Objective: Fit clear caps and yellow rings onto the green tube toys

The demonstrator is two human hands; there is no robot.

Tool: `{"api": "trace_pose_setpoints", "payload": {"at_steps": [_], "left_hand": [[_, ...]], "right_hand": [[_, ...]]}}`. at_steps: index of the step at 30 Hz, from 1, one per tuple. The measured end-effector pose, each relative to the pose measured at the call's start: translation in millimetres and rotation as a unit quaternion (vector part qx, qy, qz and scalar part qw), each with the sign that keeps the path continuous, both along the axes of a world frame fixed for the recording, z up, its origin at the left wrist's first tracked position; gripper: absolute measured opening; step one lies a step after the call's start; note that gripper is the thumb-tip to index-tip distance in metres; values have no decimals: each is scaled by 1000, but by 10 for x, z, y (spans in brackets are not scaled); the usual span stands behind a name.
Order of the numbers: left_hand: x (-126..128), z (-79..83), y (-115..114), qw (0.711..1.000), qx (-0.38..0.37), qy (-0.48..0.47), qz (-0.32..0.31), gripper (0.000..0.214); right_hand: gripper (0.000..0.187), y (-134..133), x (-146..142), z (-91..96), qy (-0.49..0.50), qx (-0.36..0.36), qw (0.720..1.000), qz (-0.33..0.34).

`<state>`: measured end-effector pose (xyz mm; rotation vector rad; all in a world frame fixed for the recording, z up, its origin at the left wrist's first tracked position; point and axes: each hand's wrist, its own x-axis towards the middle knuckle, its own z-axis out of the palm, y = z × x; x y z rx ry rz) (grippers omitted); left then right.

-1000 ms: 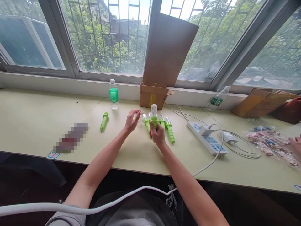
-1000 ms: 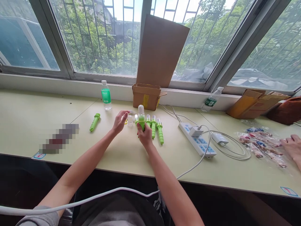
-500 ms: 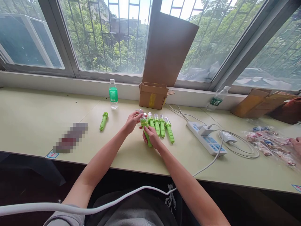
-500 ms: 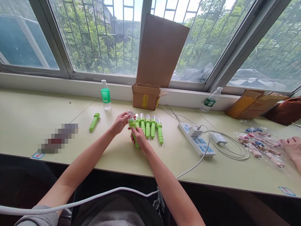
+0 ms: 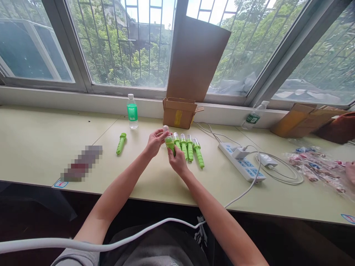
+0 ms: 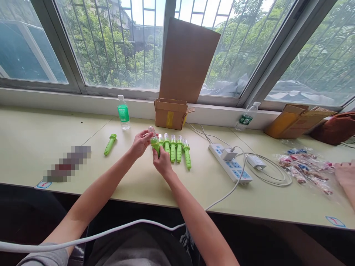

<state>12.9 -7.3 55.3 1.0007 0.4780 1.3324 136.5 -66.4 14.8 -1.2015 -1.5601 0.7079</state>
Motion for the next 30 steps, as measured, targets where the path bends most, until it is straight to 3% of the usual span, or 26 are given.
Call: {"api": "trace_pose_setpoints", "payload": {"at_steps": [3,6,8,10,12,14,16,18,21,23,25,27,28,30], "left_hand": [[-61,12,-29,998,-2,-6,-57,35],[-105,28,-60,994,-26,-27,-106,28],[-113,43,-70,992,-44,-36,-117,33],[-108,55,-71,991,-59,-40,-110,41],[-97,64,-71,993,-71,-39,-87,43],[-80,70,-77,995,-73,-30,-55,41],[-54,73,-88,998,-63,-21,-23,38],[-13,73,-97,998,-57,-20,29,36],[43,61,-90,982,-89,-25,164,32],[38,53,-70,974,-110,-18,197,32],[-19,54,-46,988,-96,-13,124,34],[-109,62,-28,997,-77,-27,-10,33],[-154,68,-23,995,-75,-36,-58,33],[-221,76,-19,991,-77,-38,-106,36]], "right_hand": [[36,-79,-56,32,64,-127,980,141],[42,-133,-80,60,137,-254,915,281],[43,-135,-77,67,179,-302,876,329],[43,-113,-77,49,191,-319,863,342],[40,-78,-96,6,172,-303,884,312],[34,-43,-135,-45,124,-257,925,251],[27,-14,-181,-86,45,-187,966,170],[19,9,-222,-112,-57,-96,991,77],[4,34,-262,-132,-185,-4,981,-55],[9,45,-275,-133,-215,-1,972,-93],[5,42,-276,-118,-182,-33,981,-58],[15,18,-262,-80,-85,-111,989,43],[20,0,-249,-54,-22,-171,979,112],[30,-41,-218,3,83,-281,925,243]]}}
